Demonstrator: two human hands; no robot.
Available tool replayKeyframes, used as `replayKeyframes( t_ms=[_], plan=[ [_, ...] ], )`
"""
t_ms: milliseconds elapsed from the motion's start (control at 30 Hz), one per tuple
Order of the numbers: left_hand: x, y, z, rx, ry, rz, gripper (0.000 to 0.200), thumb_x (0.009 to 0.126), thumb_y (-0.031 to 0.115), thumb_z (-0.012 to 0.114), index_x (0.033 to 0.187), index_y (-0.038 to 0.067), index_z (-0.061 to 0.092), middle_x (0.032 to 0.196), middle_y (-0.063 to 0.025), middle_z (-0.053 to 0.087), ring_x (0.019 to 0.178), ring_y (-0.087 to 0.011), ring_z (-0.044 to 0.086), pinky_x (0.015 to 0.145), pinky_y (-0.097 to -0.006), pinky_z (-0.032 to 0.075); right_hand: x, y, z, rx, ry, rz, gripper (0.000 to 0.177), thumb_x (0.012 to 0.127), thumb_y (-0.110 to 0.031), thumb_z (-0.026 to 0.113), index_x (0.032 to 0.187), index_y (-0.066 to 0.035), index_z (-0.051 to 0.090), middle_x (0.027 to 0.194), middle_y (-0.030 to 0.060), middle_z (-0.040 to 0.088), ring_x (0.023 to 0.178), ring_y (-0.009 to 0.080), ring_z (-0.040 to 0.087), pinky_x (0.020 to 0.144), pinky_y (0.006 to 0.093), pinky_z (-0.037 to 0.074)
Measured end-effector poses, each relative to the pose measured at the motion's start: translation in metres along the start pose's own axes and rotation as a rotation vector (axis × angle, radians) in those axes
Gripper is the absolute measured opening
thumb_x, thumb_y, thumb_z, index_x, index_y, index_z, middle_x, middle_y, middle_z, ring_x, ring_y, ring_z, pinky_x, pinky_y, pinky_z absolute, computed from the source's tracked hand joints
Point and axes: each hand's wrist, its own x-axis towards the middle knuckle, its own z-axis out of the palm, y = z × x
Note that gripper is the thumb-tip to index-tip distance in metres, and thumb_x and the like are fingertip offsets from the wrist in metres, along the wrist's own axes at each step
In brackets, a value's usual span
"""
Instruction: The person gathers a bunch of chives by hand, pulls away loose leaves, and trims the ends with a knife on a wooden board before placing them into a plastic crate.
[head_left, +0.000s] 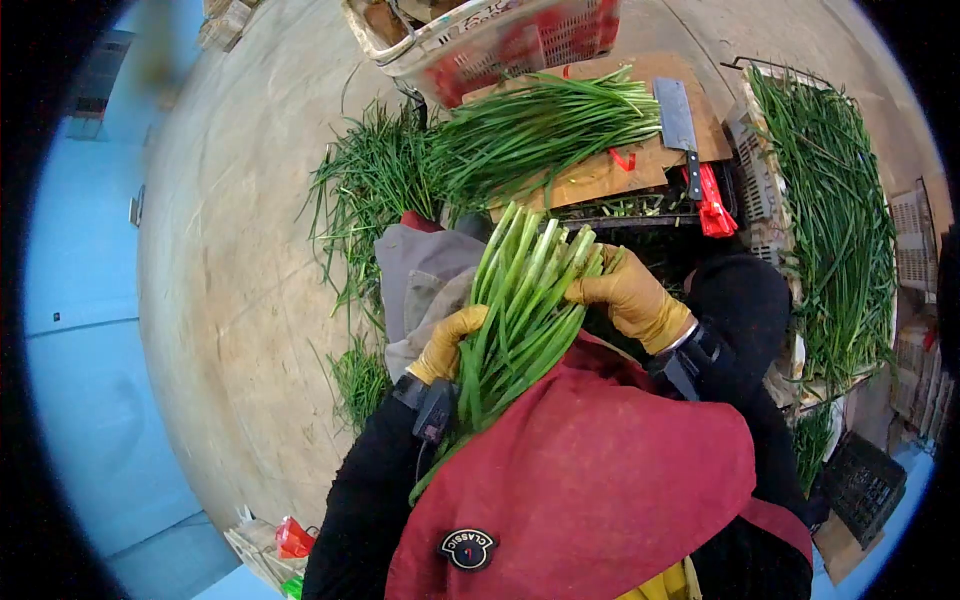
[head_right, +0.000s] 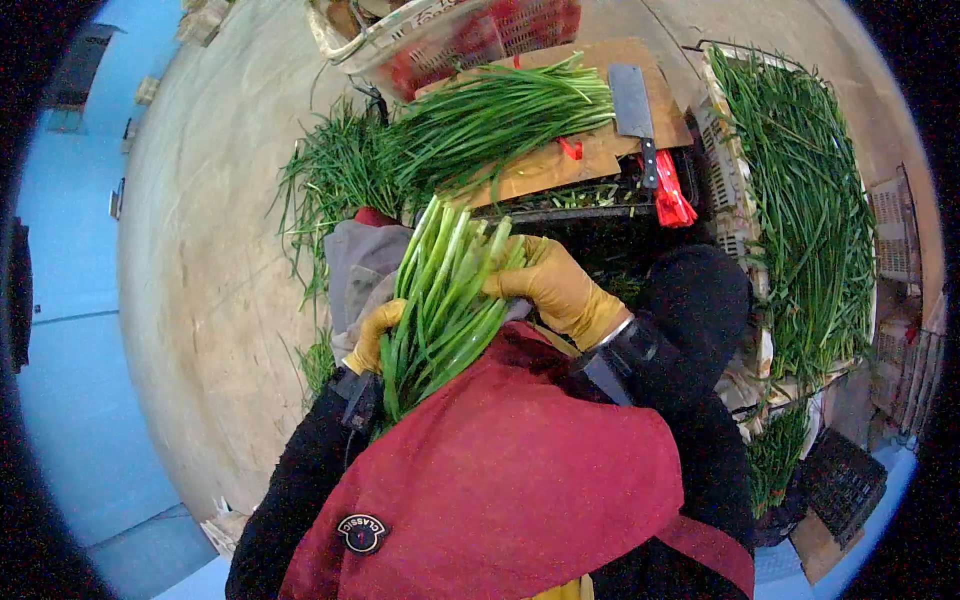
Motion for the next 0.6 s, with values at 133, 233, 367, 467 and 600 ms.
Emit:
replayKeyframes(
  t_ms=[133,233,367,467,600],
  plan=[
    [0.003,-0.007,-0.006,0.016,0.047,-0.006,0.052,0.089,0.027,0.060,0.132,-0.001,0.050,0.122,-0.0142,0.062,0.106,-0.0238,0.064,0.095,-0.0381,0.051,0.003,0.016,-0.018,0.022,0.141,-0.044,0.027,0.076,0.003,0.067,0.103,0.000,0.066,0.098,0.0084,0.069,0.087,0.0183,0.067,0.082,0.0323,0.052],
    [-0.001,-0.006,0.001,0.030,0.030,0.007,0.053,0.089,0.027,0.060,0.133,-0.001,0.049,0.125,-0.0138,0.061,0.107,-0.0235,0.063,0.096,-0.0382,0.051,0.007,0.012,-0.034,-0.004,0.167,-0.182,0.017,0.078,0.001,0.066,0.095,0.000,0.065,0.092,0.0097,0.068,0.080,0.0197,0.066,0.077,0.0316,0.053],
    [-0.002,-0.005,0.005,0.011,-0.005,0.018,0.055,0.089,0.027,0.061,0.134,-0.001,0.048,0.126,-0.0143,0.060,0.109,-0.0232,0.063,0.096,-0.0376,0.050,-0.001,-0.034,-0.036,-0.001,0.338,-0.378,0.010,0.080,-0.003,0.067,0.089,0.000,0.067,0.085,0.0091,0.069,0.074,0.0185,0.064,0.069,0.0278,0.050],
    [-0.002,-0.005,-0.001,-0.030,-0.021,0.012,0.057,0.088,0.027,0.062,0.135,-0.001,0.047,0.126,-0.0145,0.061,0.109,-0.0232,0.063,0.096,-0.0372,0.050,-0.020,-0.079,-0.077,-0.012,0.371,-0.658,0.010,0.083,-0.001,0.064,0.092,0.000,0.068,0.088,0.0106,0.070,0.076,0.0184,0.064,0.071,0.0287,0.051],
    [-0.005,-0.004,0.008,-0.012,0.018,0.051,0.057,0.086,0.025,0.063,0.134,-0.002,0.048,0.124,-0.0149,0.061,0.108,-0.0232,0.063,0.095,-0.0367,0.051,-0.057,-0.106,-0.083,-0.854,0.476,-0.557,0.024,0.081,-0.001,0.066,0.104,-0.002,0.069,0.102,0.0121,0.068,0.094,0.0225,0.063,0.087,0.0329,0.049]
  ],
)
